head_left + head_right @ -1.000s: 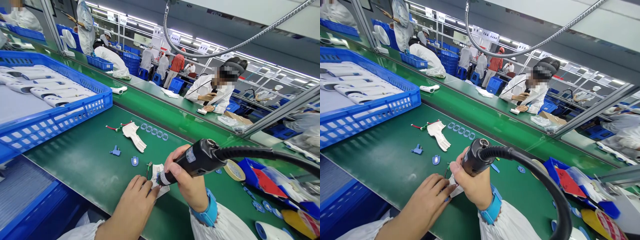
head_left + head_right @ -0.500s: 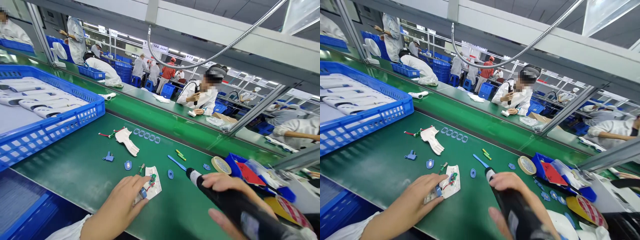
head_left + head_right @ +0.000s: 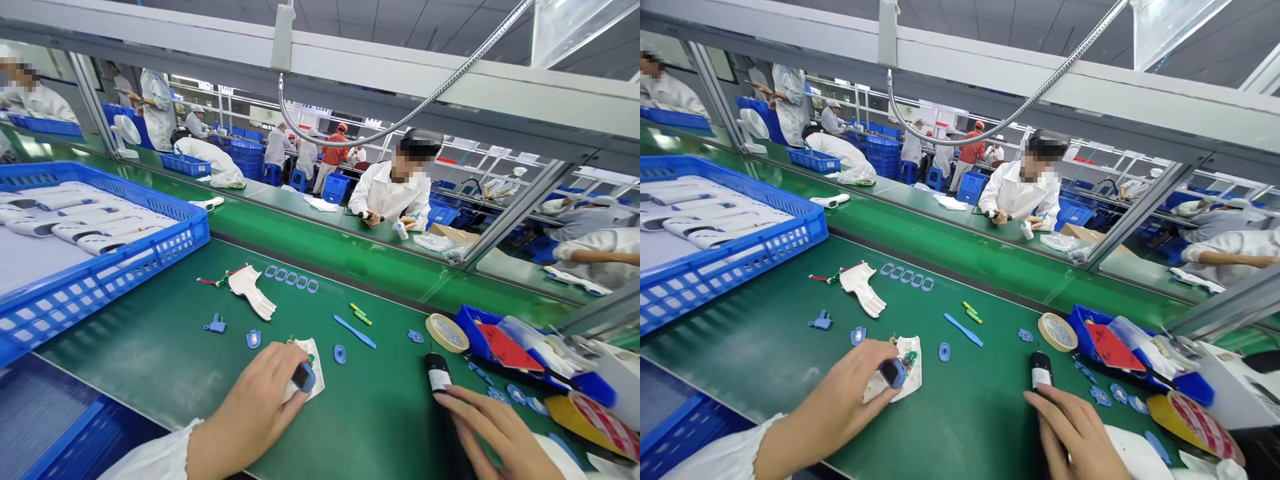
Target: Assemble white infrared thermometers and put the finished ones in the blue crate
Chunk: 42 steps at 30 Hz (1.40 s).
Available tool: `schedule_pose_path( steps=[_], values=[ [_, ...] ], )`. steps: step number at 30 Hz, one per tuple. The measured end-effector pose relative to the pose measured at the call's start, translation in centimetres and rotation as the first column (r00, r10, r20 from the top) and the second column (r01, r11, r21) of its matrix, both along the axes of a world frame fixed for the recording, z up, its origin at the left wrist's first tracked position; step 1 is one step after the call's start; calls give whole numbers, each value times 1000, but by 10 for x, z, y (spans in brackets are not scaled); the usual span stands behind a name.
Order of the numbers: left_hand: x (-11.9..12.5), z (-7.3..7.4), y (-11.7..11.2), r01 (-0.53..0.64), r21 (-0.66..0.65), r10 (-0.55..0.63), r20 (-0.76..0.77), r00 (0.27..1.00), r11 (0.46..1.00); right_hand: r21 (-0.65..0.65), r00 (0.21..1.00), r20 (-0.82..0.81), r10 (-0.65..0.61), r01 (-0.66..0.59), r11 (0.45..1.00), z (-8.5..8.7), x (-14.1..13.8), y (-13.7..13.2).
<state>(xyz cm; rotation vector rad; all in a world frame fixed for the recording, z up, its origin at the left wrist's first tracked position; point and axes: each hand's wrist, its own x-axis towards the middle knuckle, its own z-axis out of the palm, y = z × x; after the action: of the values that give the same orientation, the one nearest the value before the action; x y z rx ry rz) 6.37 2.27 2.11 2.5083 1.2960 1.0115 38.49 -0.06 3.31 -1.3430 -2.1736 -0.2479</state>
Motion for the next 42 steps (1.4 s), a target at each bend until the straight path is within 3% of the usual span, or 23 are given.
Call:
schedule_pose_path(
  steps=[3,5,7,10,12,17,20,22,25,27,29,31,34,38,42],
  values=[
    [13,-5,-5,18,282,9,-94,996,959,-263,921,-387,-34,-75,962,6,-62,17],
    [19,-9,-7,33,406,21,-127,992,913,-475,854,-514,-80,-206,855,3,-105,31],
    [24,-13,-8,47,479,20,-133,991,877,-586,801,-591,-99,-342,734,-3,-138,46],
    [26,-18,-7,100,527,-19,-157,987,844,-638,640,-733,-230,-529,560,-8,-164,62],
    [25,-22,-6,125,540,-38,-169,985,832,-631,548,-772,-322,-603,488,-8,-170,68],
    [15,-24,-4,141,512,-85,-132,988,848,-600,445,-783,-434,-723,343,-11,-172,69],
    [-2,-19,-4,147,432,-120,-88,989,890,-527,342,-818,-462,-768,365,-13,-172,70],
    [-21,-17,-2,66,351,-68,-9,998,934,-483,281,-838,-468,-782,394,-13,-171,72],
    [-58,-17,8,-184,131,168,125,978,974,-440,197,-837,-510,-796,415,-11,-166,74],
    [-81,-17,16,-302,-21,302,145,942,953,-409,128,-832,-540,-799,441,-9,-160,75],
    [-95,-17,23,-343,-131,360,143,922,930,-369,47,-829,-557,-794,483,-7,-155,75],
    [-99,-14,28,-320,-214,352,138,926,923,-331,-33,-822,-569,-786,523,-5,-152,75],
    [-84,-7,35,-203,-267,244,132,961,942,-294,-104,-804,-585,-786,544,-4,-148,72],
    [-49,-1,47,12,-285,23,118,993,959,-300,-110,-801,-588,-777,554,-9,-142,54],
    [-13,0,55,212,-324,-193,89,977,922,-297,-133,-792,-595,-769,566,-15,-134,28]
  ],
)
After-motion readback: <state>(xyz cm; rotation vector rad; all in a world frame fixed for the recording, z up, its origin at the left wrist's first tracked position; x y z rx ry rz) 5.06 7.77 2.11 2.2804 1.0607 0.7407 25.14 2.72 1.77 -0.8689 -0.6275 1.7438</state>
